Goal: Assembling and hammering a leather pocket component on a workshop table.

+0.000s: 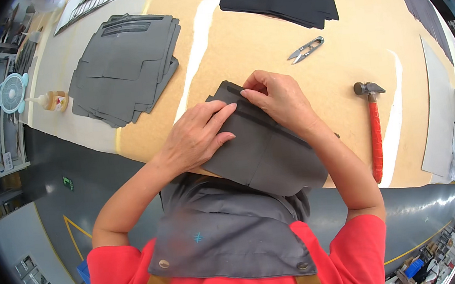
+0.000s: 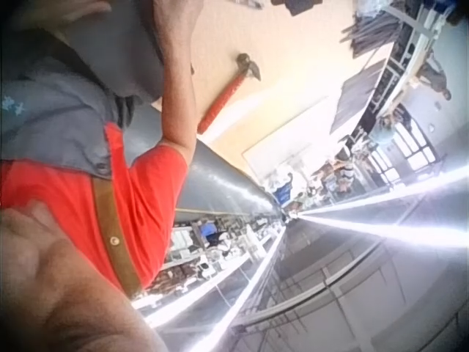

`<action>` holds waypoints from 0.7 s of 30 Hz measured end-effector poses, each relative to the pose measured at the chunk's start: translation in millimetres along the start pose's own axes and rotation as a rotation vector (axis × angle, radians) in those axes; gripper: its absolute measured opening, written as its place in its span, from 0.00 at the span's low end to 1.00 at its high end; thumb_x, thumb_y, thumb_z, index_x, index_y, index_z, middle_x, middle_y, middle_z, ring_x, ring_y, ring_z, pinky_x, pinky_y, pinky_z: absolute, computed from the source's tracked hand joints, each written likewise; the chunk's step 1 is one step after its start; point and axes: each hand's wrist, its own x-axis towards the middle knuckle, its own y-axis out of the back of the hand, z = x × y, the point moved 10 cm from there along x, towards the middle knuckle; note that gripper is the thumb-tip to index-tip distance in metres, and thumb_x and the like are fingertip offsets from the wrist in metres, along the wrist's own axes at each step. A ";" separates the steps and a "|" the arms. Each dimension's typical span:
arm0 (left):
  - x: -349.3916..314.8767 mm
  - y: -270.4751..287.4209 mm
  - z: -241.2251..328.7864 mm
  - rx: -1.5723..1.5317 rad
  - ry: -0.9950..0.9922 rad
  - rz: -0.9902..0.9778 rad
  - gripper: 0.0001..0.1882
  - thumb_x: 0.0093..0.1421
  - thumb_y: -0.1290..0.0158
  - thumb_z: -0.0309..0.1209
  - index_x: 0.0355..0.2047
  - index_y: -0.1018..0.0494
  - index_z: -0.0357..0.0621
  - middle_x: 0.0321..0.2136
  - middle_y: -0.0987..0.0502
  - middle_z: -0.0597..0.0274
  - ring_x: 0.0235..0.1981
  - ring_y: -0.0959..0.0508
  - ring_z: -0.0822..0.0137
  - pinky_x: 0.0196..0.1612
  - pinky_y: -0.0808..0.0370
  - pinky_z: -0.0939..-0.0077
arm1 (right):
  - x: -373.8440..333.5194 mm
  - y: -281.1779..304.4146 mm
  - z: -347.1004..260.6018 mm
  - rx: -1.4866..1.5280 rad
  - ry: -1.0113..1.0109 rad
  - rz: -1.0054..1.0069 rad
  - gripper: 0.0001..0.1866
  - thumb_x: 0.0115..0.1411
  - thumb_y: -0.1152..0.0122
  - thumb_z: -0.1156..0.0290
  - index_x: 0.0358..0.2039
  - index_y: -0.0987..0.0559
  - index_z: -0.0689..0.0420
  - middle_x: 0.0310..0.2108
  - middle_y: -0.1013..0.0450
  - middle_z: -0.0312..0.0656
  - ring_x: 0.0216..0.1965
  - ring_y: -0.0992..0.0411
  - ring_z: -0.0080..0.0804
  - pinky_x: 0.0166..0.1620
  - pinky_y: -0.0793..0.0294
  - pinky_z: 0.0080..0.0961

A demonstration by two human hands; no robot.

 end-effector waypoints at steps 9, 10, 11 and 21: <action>6.7 -6.9 -9.1 0.147 0.012 -0.022 0.30 0.61 0.39 0.43 0.60 0.27 0.40 0.60 0.29 0.59 0.56 0.29 0.57 0.58 0.30 0.62 | -7.5 -3.9 -11.7 -0.023 0.197 0.165 0.06 0.60 0.34 0.74 0.37 0.17 0.61 0.33 0.22 0.45 0.35 0.22 0.40 0.39 0.23 0.33; 6.5 -7.0 -9.1 0.155 0.006 -0.017 0.31 0.61 0.39 0.44 0.60 0.27 0.40 0.61 0.30 0.59 0.56 0.29 0.57 0.58 0.30 0.62 | -10.2 -2.8 -14.0 -0.045 0.238 0.203 0.06 0.59 0.33 0.75 0.38 0.16 0.60 0.33 0.22 0.44 0.35 0.22 0.40 0.39 0.23 0.33; 6.3 -7.7 -9.6 0.149 0.008 -0.019 0.31 0.61 0.39 0.44 0.60 0.27 0.40 0.61 0.30 0.59 0.56 0.29 0.57 0.58 0.30 0.62 | -13.1 -1.9 -16.4 -0.066 0.279 0.240 0.07 0.59 0.33 0.76 0.38 0.16 0.60 0.33 0.22 0.44 0.36 0.23 0.40 0.39 0.23 0.33; 6.8 -9.8 -11.4 0.149 0.032 -0.030 0.33 0.60 0.39 0.46 0.61 0.28 0.42 0.62 0.30 0.60 0.56 0.29 0.59 0.56 0.31 0.64 | -32.5 -11.6 -31.2 -0.347 0.599 0.377 0.17 0.51 0.33 0.81 0.43 0.15 0.59 0.36 0.25 0.39 0.37 0.26 0.37 0.39 0.23 0.32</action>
